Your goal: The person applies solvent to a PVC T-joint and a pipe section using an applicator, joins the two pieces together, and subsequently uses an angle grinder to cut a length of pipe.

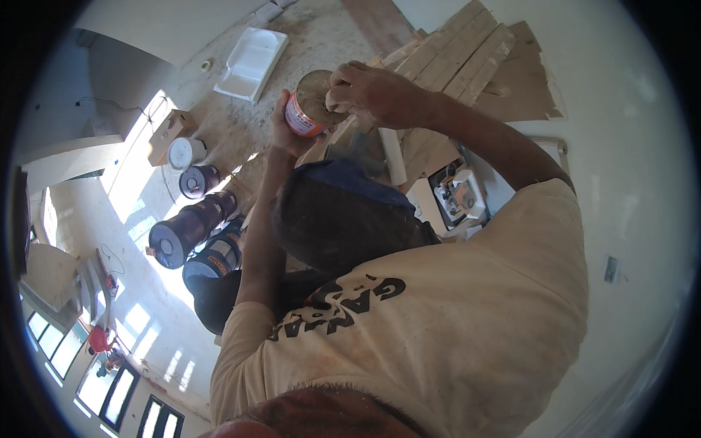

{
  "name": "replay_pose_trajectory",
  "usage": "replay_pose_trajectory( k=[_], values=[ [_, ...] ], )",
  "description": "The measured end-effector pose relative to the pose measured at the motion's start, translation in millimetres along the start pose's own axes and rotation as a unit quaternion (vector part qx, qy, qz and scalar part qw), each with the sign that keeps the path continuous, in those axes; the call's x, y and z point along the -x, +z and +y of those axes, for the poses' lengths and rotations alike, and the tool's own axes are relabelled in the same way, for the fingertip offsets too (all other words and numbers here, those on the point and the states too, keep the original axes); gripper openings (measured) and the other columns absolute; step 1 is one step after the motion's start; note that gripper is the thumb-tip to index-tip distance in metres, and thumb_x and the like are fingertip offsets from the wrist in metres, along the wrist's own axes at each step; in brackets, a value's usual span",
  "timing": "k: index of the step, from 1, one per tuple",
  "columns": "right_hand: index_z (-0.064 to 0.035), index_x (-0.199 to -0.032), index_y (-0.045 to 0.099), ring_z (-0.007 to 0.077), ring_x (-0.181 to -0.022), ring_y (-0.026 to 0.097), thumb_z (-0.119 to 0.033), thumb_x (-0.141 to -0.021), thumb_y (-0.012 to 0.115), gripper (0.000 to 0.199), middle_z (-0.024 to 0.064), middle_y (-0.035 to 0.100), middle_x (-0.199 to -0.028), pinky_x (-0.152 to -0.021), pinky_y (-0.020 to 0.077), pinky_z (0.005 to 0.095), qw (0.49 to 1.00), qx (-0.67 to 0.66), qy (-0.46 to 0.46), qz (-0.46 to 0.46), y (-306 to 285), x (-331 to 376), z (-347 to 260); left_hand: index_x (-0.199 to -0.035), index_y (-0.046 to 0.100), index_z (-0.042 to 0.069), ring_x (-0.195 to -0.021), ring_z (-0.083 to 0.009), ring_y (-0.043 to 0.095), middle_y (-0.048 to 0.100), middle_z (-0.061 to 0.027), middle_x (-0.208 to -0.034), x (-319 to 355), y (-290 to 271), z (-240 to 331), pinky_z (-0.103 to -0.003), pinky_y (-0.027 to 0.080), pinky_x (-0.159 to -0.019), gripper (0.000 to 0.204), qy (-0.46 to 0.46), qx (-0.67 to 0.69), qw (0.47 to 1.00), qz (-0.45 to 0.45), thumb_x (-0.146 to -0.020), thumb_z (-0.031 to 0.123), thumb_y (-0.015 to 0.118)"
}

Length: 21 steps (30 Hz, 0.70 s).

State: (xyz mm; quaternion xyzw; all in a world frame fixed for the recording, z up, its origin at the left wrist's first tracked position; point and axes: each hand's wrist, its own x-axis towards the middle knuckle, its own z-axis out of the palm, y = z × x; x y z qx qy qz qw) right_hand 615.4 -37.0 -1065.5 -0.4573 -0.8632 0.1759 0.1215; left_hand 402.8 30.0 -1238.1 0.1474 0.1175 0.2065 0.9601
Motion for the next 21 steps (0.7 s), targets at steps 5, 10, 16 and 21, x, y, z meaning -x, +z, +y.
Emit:
replay_pose_trajectory(
  k=[5,10,16,21],
  values=[
    [-0.0120,-0.123,0.059,0.0310,-0.121,0.056,-0.011,-0.090,0.071,0.036,0.0110,0.055,-0.130,-0.098,0.0526,0.0410,0.988,-0.042,0.147,0.032,4,21,-1,-0.136,0.056,0.011,-0.094,-0.0352,0.072,0.069,-0.0159,-0.117,-2,1,-10,-0.044,0.060,-0.057,0.076,-0.008,0.001,0.998,0.061,-0.096,0.072,0.037],
    [-0.0121,-0.137,0.050,0.0294,-0.127,0.054,-0.016,-0.087,0.077,0.057,0.0116,0.053,-0.136,-0.102,0.0518,0.0431,0.953,-0.149,0.256,0.066,21,48,7,-0.144,0.049,0.011,-0.112,-0.0374,0.066,0.061,-0.0178,-0.131,-18,14,-24,-0.055,0.060,-0.081,0.077,-0.023,-0.004,0.998,0.055,-0.097,0.072,0.036],
    [-0.0078,-0.146,0.042,0.0343,-0.133,0.049,-0.031,-0.077,0.088,0.086,0.0207,0.049,-0.140,-0.105,0.0479,0.0457,0.903,-0.211,0.341,0.154,48,69,9,-0.148,0.043,0.010,-0.125,-0.0368,0.059,0.055,-0.0190,-0.140,-57,37,-44,-0.061,0.052,-0.099,0.079,-0.049,-0.047,0.996,0.059,-0.098,0.071,0.040],
    [-0.0058,-0.146,0.041,0.0402,-0.134,0.049,-0.038,-0.073,0.087,0.092,0.0255,0.046,-0.143,-0.108,0.0451,0.0472,0.894,-0.122,0.388,0.187,72,97,39,-0.147,0.044,0.004,-0.126,-0.0340,0.059,0.057,-0.0193,-0.138,-84,41,-60,-0.058,0.051,-0.100,0.084,-0.069,-0.133,0.986,0.075,-0.097,0.072,0.042]
  ],
)
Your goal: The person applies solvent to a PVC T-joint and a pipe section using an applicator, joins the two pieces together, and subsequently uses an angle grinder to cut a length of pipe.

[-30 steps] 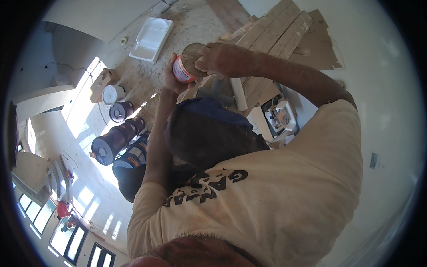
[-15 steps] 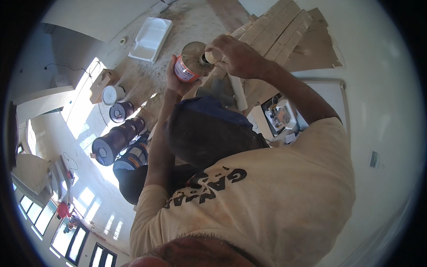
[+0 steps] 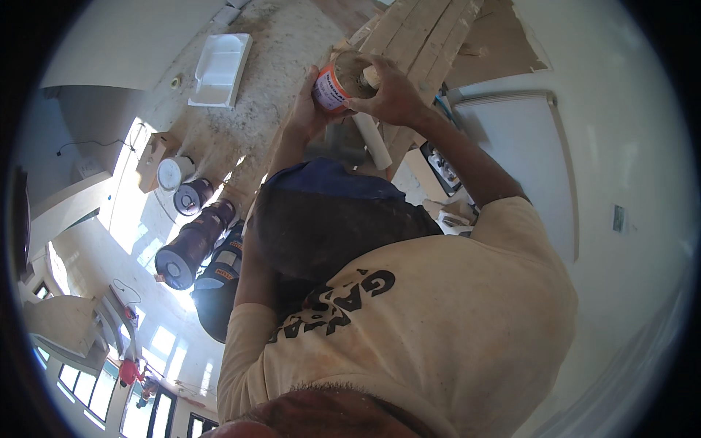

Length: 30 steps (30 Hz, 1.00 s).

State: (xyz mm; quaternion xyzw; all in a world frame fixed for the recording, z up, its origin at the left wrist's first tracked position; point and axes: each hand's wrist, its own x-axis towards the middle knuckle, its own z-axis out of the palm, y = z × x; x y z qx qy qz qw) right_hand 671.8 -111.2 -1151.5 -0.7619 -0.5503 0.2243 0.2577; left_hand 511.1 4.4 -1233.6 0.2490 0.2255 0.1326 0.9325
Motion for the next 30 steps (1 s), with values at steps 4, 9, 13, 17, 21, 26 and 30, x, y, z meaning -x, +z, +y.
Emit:
replay_pose_trajectory(
  k=[4,9,13,17,21,26,30],
  values=[
    [-0.0087,-0.141,0.046,0.0407,-0.126,0.055,-0.038,-0.071,0.087,0.086,0.0236,0.051,-0.137,-0.103,0.0486,0.0484,0.995,0.067,0.050,0.054,5,-7,53,-0.140,0.052,0.000,-0.117,-0.0361,0.064,0.060,-0.0229,-0.131,-18,-41,-34,-0.052,0.052,-0.096,0.081,-0.008,-0.361,0.913,0.191,-0.092,0.064,0.060],
    [-0.0120,-0.139,0.047,0.0401,-0.119,0.060,-0.043,-0.071,0.086,0.085,0.0220,0.052,-0.132,-0.097,0.0525,0.0496,0.973,0.148,0.145,0.098,26,-8,132,-0.132,0.058,-0.003,-0.122,-0.0374,0.058,0.062,-0.0248,-0.125,25,-47,-59,-0.047,0.045,-0.104,0.075,0.025,-0.696,0.702,0.151,-0.083,0.051,0.075],
    [-0.0098,-0.141,0.044,0.0412,-0.120,0.059,-0.046,-0.071,0.086,0.089,0.0232,0.050,-0.134,-0.097,0.0521,0.0498,0.968,0.167,0.166,0.088,46,-10,163,-0.128,0.060,-0.003,-0.132,-0.0334,0.050,0.063,-0.0206,-0.127,30,-51,-91,-0.049,0.037,-0.111,0.073,-0.044,-0.746,0.631,0.211,-0.080,0.050,0.078],
    [-0.0075,-0.142,0.042,0.0428,-0.123,0.056,-0.045,-0.075,0.084,0.088,0.0259,0.049,-0.136,-0.101,0.0497,0.0498,0.976,0.150,0.147,0.061,53,-2,184,-0.127,0.062,0.001,-0.132,-0.0306,0.050,0.063,-0.0162,-0.127,31,-33,-88,-0.050,0.031,-0.114,0.069,-0.100,-0.769,0.597,0.205,-0.078,0.047,0.079],
    [-0.0075,-0.143,0.042,0.0433,-0.126,0.054,-0.039,-0.081,0.081,0.080,0.0278,0.049,-0.138,-0.104,0.0469,0.0488,0.987,0.089,0.113,0.068,45,11,193,-0.123,0.062,0.004,-0.131,-0.0284,0.051,0.064,-0.0139,-0.127,31,-26,-86,-0.050,0.025,-0.117,0.066,-0.125,-0.753,0.607,0.219,-0.075,0.046,0.080],
    [-0.0095,-0.131,0.059,0.0384,-0.110,0.063,-0.031,-0.085,0.077,0.054,0.0210,0.065,-0.117,-0.097,0.0494,0.0451,0.977,0.145,0.131,0.086,29,12,182,-0.123,0.062,0.007,-0.131,-0.0282,0.051,0.064,-0.0112,-0.125,42,-23,-79,-0.053,0.025,-0.116,0.067,-0.111,-0.759,0.612,0.193,-0.071,0.043,0.080],
    [-0.0130,-0.126,0.064,0.0387,-0.116,0.061,-0.029,-0.086,0.074,0.044,0.0197,0.065,-0.121,-0.101,0.0485,0.0458,0.975,0.132,0.162,0.076,18,12,172,-0.126,0.061,0.008,-0.130,-0.0283,0.052,0.063,-0.0106,-0.125,48,-37,-79,-0.054,0.025,-0.116,0.071,-0.034,-0.749,0.634,0.188,-0.068,0.043,0.080]
  ],
)
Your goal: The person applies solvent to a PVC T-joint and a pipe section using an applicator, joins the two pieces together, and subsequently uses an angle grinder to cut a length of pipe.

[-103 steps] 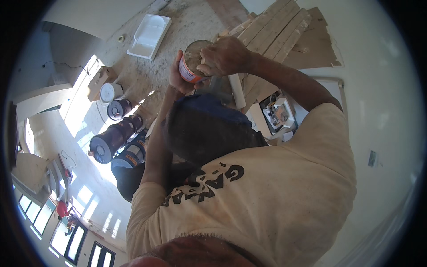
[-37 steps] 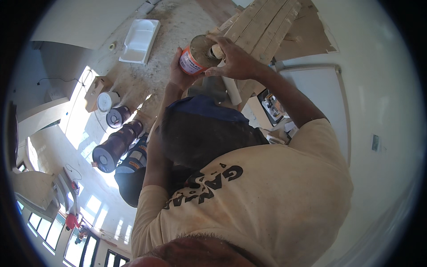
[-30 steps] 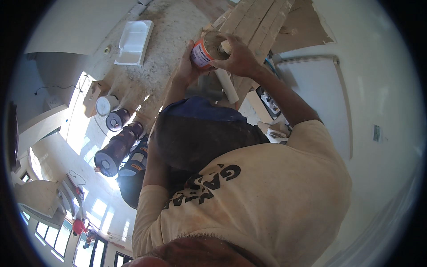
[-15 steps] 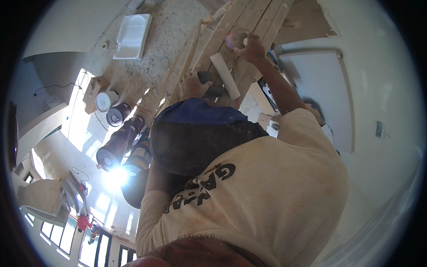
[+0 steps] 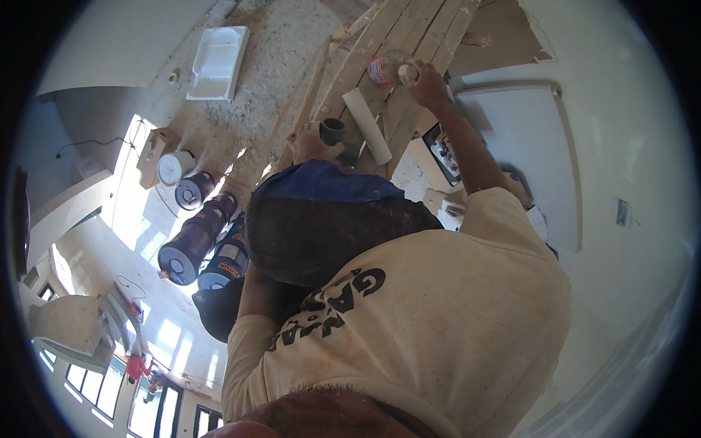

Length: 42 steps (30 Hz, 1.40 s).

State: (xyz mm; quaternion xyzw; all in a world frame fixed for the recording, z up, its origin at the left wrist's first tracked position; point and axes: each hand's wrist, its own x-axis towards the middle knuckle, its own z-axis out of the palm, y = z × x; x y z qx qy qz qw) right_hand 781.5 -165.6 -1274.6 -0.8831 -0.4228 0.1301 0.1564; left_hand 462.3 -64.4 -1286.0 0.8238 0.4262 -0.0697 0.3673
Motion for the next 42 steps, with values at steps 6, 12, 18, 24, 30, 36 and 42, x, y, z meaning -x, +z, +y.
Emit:
replay_pose_trajectory(
  k=[6,12,18,24,30,36,42],
  values=[
    [-0.0127,-0.123,0.066,0.0369,-0.112,0.065,-0.029,-0.085,0.075,0.043,0.0188,0.067,-0.119,-0.097,0.0511,0.0451,0.999,-0.021,-0.014,0.039,-16,-2,-5,-0.119,0.065,0.007,-0.123,-0.0301,0.055,0.064,-0.0116,-0.120,-1,-7,-15,-0.051,0.030,-0.110,0.066,0.087,0.050,0.989,0.111,-0.062,0.032,0.084],
    [-0.0099,-0.121,0.069,0.0285,-0.096,0.073,-0.026,-0.086,0.077,0.040,0.0154,0.074,-0.103,-0.084,0.0561,0.0385,0.997,-0.028,0.056,0.042,-46,9,-19,-0.120,0.067,0.008,-0.119,-0.0299,0.056,0.069,-0.0104,-0.114,-3,-26,-9,-0.050,0.032,-0.104,0.065,0.143,0.105,0.972,0.152,-0.059,0.024,0.084],
    [-0.0102,-0.121,0.069,0.0240,-0.085,0.074,-0.033,-0.087,0.076,0.041,0.0137,0.075,-0.095,-0.077,0.0568,0.0362,0.990,-0.104,0.072,0.060,-69,21,-6,-0.120,0.067,0.011,-0.118,-0.0283,0.056,0.070,-0.0087,-0.112,-14,-40,-13,-0.048,0.030,-0.103,0.063,0.226,0.068,0.957,0.171,-0.060,0.022,0.083],
    [-0.0062,-0.124,0.066,0.0168,-0.085,0.072,-0.024,-0.091,0.076,0.039,0.0110,0.075,-0.095,-0.076,0.0564,0.0320,0.955,-0.278,0.103,-0.019,-87,42,-62,-0.117,0.069,0.010,-0.115,-0.0267,0.056,0.072,-0.0054,-0.107,-19,-54,-17,-0.047,0.029,-0.103,0.061,0.254,0.051,0.948,0.183,-0.059,0.022,0.081],
    [-0.0059,-0.127,0.064,0.0199,-0.093,0.072,-0.021,-0.091,0.076,0.042,0.0143,0.073,-0.103,-0.085,0.0569,0.0338,0.961,-0.251,-0.078,-0.089,-77,52,-134,-0.119,0.068,0.011,-0.116,-0.0261,0.056,0.071,-0.0043,-0.109,-16,-71,-10,-0.049,0.028,-0.104,0.061,0.274,0.051,0.945,0.173,-0.061,0.022,0.081],
    [-0.0076,-0.129,0.062,0.0319,-0.118,0.062,-0.020,-0.086,0.077,0.047,0.0169,0.064,-0.124,-0.098,0.0509,0.0413,0.962,-0.129,-0.197,-0.136,-71,47,-168,-0.124,0.066,0.013,-0.120,-0.0261,0.054,0.070,-0.0041,-0.112,-10,-79,-9,-0.052,0.024,-0.105,0.065,0.270,0.038,0.951,0.150,-0.062,0.023,0.082],
    [-0.0099,-0.131,0.061,0.0344,-0.116,0.059,-0.024,-0.089,0.072,0.046,0.0173,0.060,-0.124,-0.098,0.0489,0.0444,0.949,0.018,-0.267,-0.165,-64,41,-172,-0.126,0.065,0.012,-0.120,-0.0256,0.055,0.070,-0.0041,-0.115,-9,-81,-10,-0.053,0.025,-0.105,0.067,0.261,0.003,0.953,0.154,-0.062,0.022,0.085]
  ],
)
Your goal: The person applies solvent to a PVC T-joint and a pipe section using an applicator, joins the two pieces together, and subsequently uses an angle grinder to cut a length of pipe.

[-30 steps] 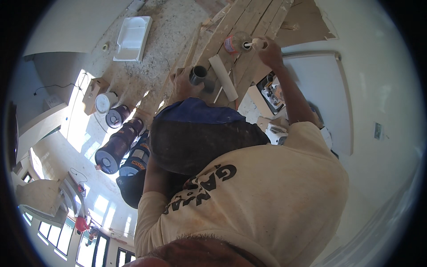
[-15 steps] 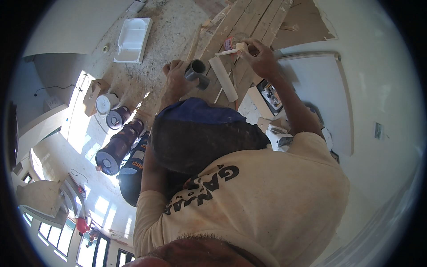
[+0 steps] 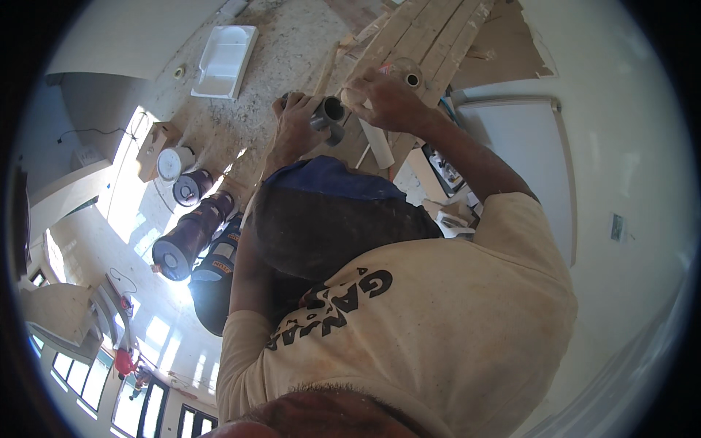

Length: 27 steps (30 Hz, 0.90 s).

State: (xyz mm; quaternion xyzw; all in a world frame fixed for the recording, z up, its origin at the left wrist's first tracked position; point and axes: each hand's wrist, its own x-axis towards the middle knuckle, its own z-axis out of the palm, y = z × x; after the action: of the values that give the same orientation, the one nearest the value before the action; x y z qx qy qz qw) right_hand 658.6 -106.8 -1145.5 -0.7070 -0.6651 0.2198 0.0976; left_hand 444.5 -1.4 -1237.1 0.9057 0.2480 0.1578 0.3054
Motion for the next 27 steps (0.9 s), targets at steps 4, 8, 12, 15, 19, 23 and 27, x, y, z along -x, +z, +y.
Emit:
replay_pose_trajectory(
  k=[4,8,12,15,19,23,27],
  values=[
    [-0.0097,-0.133,0.061,0.0343,-0.114,0.060,-0.024,-0.089,0.072,0.048,0.0178,0.059,-0.121,-0.098,0.0493,0.0434,0.999,-0.021,0.001,-0.042,-7,-5,-11,-0.125,0.065,0.012,-0.122,-0.0256,0.054,0.070,-0.0039,-0.116,1,-1,-1,-0.053,0.026,-0.105,0.066,-0.004,-0.005,1.000,-0.004,-0.062,0.020,0.085],
    [-0.0096,-0.135,0.060,0.0348,-0.110,0.061,-0.023,-0.089,0.072,0.049,0.0177,0.060,-0.120,-0.097,0.0501,0.0423,0.998,-0.041,-0.036,-0.011,-1,-15,-5,-0.122,0.067,0.012,-0.119,-0.0252,0.056,0.071,-0.0034,-0.112,0,-1,1,-0.054,0.027,-0.105,0.063,0.003,-0.014,1.000,0.007,-0.063,0.021,0.086],
    [-0.0090,-0.135,0.060,0.0358,-0.107,0.062,-0.026,-0.089,0.073,0.051,0.0173,0.063,-0.115,-0.096,0.0505,0.0413,0.998,0.004,-0.048,-0.028,1,-20,-1,-0.118,0.068,0.013,-0.117,-0.0245,0.057,0.071,-0.0026,-0.109,-1,-2,3,-0.054,0.029,-0.105,0.059,0.010,-0.021,0.999,0.023,-0.063,0.021,0.086],
    [-0.0029,-0.124,0.066,0.0380,-0.100,0.066,-0.022,-0.087,0.070,0.043,0.0199,0.066,-0.102,-0.090,0.0530,0.0483,0.998,0.046,-0.045,-0.025,3,-20,-7,-0.120,0.067,0.013,-0.119,-0.0245,0.056,0.070,-0.0034,-0.113,-1,1,-2,-0.053,0.027,-0.104,0.063,-0.001,-0.032,0.999,0.012,-0.060,0.019,0.085],
    [-0.0021,-0.125,0.068,0.0320,-0.090,0.070,-0.027,-0.084,0.074,0.048,0.0207,0.071,-0.094,-0.085,0.0546,0.0443,0.996,-0.049,0.009,-0.070,4,-24,5,-0.119,0.067,0.013,-0.119,-0.0246,0.056,0.070,-0.0030,-0.112,1,3,-2,-0.054,0.028,-0.103,0.061,0.012,-0.031,0.999,0.009,-0.060,0.019,0.085],
    [0.0000,-0.127,0.067,0.0272,-0.083,0.071,-0.032,-0.084,0.076,0.055,0.0211,0.073,-0.092,-0.081,0.0548,0.0395,0.957,-0.203,0.153,-0.137,-7,-31,4,-0.118,0.067,0.014,-0.119,-0.0248,0.056,0.069,-0.0031,-0.111,2,5,2,-0.054,0.030,-0.102,0.060,0.009,-0.050,0.999,0.003,-0.061,0.019,0.084],
    [-0.0004,-0.126,0.067,0.0265,-0.086,0.070,-0.033,-0.083,0.078,0.055,0.0209,0.073,-0.095,-0.081,0.0549,0.0368,0.944,-0.253,0.163,-0.133,-15,-28,-4,-0.118,0.067,0.014,-0.119,-0.0249,0.056,0.069,-0.0033,-0.111,2,0,5,-0.054,0.030,-0.103,0.060,0.003,-0.056,0.998,0.003,-0.061,0.018,0.083]
  ],
)
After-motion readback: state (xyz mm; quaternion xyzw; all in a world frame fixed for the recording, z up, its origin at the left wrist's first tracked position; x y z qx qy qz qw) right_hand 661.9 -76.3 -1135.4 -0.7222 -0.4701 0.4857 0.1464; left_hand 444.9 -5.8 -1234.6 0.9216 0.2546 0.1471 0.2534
